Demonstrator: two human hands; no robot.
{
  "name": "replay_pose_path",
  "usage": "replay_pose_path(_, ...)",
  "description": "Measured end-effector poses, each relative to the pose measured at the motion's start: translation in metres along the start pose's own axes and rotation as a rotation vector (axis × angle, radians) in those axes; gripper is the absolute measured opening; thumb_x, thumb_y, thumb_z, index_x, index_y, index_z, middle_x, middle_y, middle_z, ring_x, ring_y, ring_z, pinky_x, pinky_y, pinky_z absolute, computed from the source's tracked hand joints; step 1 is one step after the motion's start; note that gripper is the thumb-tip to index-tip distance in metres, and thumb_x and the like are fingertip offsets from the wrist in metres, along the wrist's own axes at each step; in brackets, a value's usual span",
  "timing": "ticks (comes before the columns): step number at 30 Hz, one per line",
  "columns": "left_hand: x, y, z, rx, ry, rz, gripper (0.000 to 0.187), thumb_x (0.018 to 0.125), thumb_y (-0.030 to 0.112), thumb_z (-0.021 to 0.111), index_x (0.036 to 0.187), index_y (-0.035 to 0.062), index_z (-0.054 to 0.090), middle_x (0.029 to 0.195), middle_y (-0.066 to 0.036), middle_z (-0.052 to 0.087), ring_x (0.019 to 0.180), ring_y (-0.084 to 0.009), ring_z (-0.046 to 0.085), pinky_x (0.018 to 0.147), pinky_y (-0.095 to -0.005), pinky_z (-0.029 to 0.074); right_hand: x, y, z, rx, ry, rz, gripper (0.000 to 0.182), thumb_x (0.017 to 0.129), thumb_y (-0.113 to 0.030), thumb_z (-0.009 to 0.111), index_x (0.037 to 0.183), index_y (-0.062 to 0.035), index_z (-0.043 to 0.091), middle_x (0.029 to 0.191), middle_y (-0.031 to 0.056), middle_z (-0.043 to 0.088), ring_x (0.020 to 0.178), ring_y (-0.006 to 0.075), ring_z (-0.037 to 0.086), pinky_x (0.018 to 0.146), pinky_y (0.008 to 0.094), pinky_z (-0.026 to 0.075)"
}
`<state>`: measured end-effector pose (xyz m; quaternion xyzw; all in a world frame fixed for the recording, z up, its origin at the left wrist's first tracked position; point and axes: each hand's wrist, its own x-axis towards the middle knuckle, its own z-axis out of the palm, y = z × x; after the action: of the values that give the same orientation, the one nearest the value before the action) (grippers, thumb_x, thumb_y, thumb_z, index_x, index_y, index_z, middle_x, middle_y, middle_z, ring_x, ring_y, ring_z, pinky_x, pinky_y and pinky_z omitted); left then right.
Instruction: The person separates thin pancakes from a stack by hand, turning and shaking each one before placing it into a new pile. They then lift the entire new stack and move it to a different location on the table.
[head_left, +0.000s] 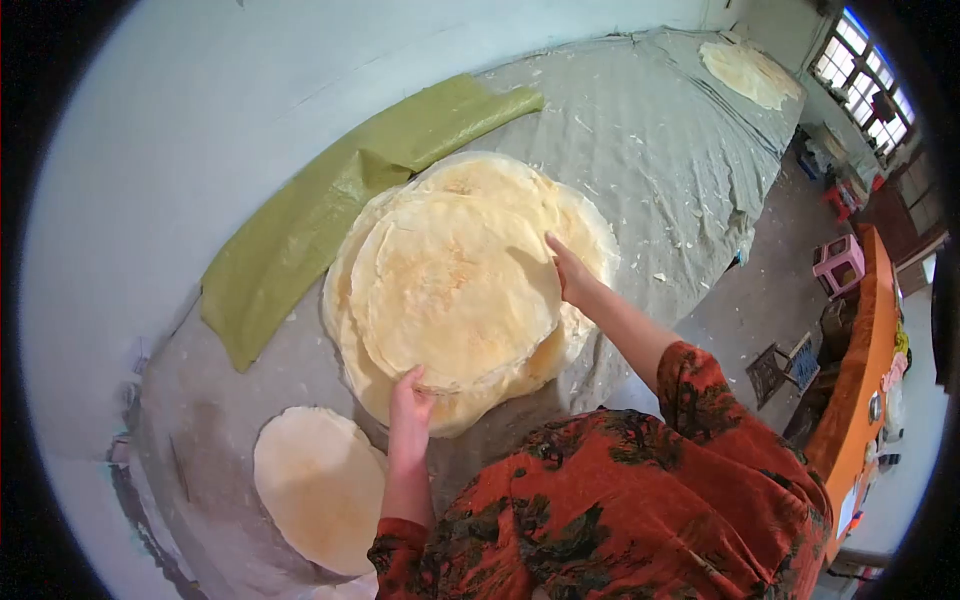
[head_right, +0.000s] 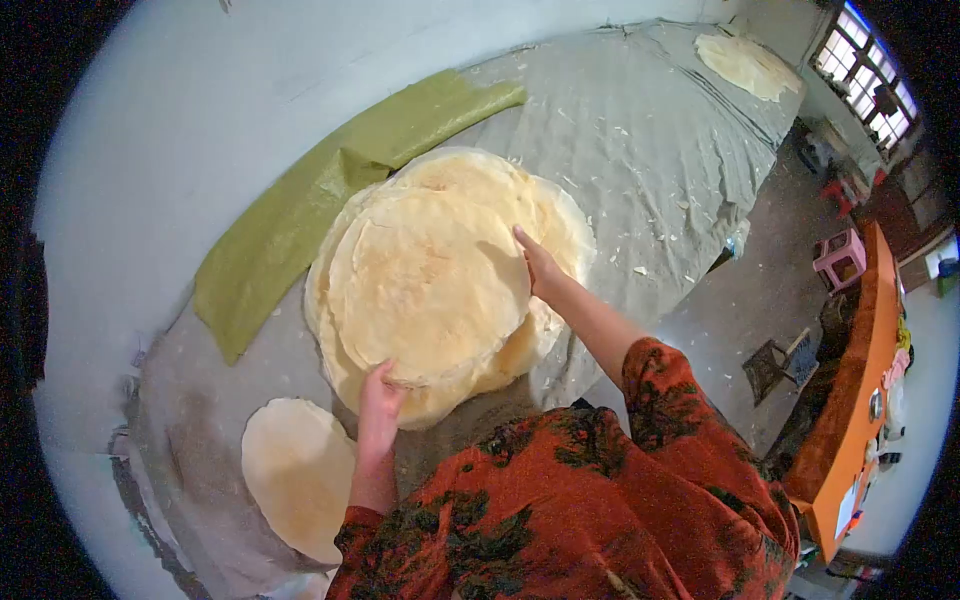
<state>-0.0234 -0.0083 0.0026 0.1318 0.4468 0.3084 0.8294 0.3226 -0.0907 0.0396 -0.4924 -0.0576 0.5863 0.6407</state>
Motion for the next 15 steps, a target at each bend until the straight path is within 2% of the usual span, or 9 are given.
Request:
replay_pose_path(1,-0.003,0.003,0.004,0.004,0.006,0.003,0.031,0.08,0.007,0.058,0.11,0.0023,0.051,0.106,-0.011,0.058,0.1,-0.0258,0.056,0.086,-0.0392,0.047,0.005,0.005,0.011,0.006,-0.004,0.004,0.088,0.071,-0.067,0.055,0.116,0.0082,0.047,0.108,0.023,0.057,0.1,0.0305,0.057,0.088,0.0412,0.043)
replay_pose_path(3,-0.012,0.004,0.015,-0.202,-0.206,-0.062,0.036,0.083,0.012,0.057,0.117,0.0007,0.047,0.112,-0.012,0.056,0.107,-0.0249,0.053,0.092,-0.0368,0.044,0.01,0.013,0.031,-0.967,0.521,-0.265,0.089,0.065,-0.066,0.061,0.112,0.0086,0.048,0.103,0.0233,0.059,0.097,0.0311,0.058,0.085,0.0396,0.044)
replay_pose_path(4,-0.019,0.004,0.02,-0.202,-0.198,-0.062,0.036,0.083,0.012,0.057,0.117,0.0007,0.047,0.112,-0.012,0.056,0.107,-0.0249,0.053,0.092,-0.0368,0.044,0.002,0.01,0.038,-0.966,0.517,-0.258,0.089,0.065,-0.066,0.061,0.112,0.0086,0.048,0.103,0.0233,0.059,0.097,0.0311,0.058,0.085,0.0396,0.044)
replay_pose_path(6,-0.03,0.004,0.031,-0.121,-0.178,-0.012,0.04,0.085,0.015,0.056,0.12,-0.0009,0.045,0.117,-0.012,0.053,0.111,-0.0253,0.05,0.093,-0.0345,0.043,-0.008,0.0,0.053,-1.113,0.551,-0.152,0.09,0.059,-0.062,0.069,0.11,0.01,0.048,0.101,0.024,0.059,0.094,0.0301,0.06,0.079,0.0395,0.047)
replay_pose_path(7,-0.026,0.001,0.029,-0.128,-0.175,0.006,0.04,0.085,0.015,0.056,0.12,-0.0009,0.045,0.117,-0.012,0.053,0.111,-0.0253,0.05,0.093,-0.0345,0.043,-0.002,0.0,0.054,-1.118,0.533,-0.161,0.09,0.059,-0.062,0.069,0.11,0.01,0.048,0.101,0.024,0.059,0.094,0.0301,0.06,0.079,0.0395,0.047)
replay_pose_path(10,-0.004,-0.01,0.0,0.123,-0.158,0.18,0.038,0.084,0.012,0.056,0.119,-0.0022,0.047,0.118,-0.011,0.053,0.105,-0.0225,0.053,0.086,-0.0299,0.046,0.006,-0.001,0.039,-1.027,0.511,-0.221,0.074,0.065,-0.053,0.071,0.104,0.0071,0.051,0.095,0.0207,0.061,0.088,0.0289,0.062,0.072,0.0374,0.05)
replay_pose_path(12,0.011,-0.014,-0.017,0.219,-0.209,0.199,0.037,0.082,0.007,0.057,0.116,-0.0032,0.049,0.116,-0.011,0.053,0.099,-0.0182,0.055,0.078,-0.027,0.048,0.008,-0.017,0.029,-0.477,0.147,-0.014,0.059,0.07,-0.042,0.071,0.102,0.0053,0.054,0.099,0.0183,0.061,0.092,0.0261,0.061,0.074,0.0381,0.049)
replay_pose_path(13,0.006,-0.011,-0.011,0.215,-0.208,0.184,0.037,0.082,0.007,0.057,0.116,-0.0032,0.049,0.116,-0.011,0.053,0.099,-0.0182,0.055,0.078,-0.027,0.048,0.006,-0.024,0.03,-0.258,0.043,0.059,0.049,0.076,-0.029,0.069,0.108,0.0041,0.053,0.103,0.0166,0.061,0.09,0.0233,0.061,0.073,0.0369,0.051)
replay_pose_path(15,-0.001,-0.006,-0.003,0.013,-0.069,-0.017,0.038,0.078,0.001,0.058,0.115,-0.0026,0.051,0.115,-0.011,0.054,0.094,-0.0172,0.057,0.072,-0.0257,0.05,0.023,-0.026,0.014,-0.219,0.019,0.169,0.047,0.078,-0.027,0.066,0.112,0.0024,0.052,0.106,0.0157,0.06,0.092,0.0229,0.061,0.074,0.0359,0.051)
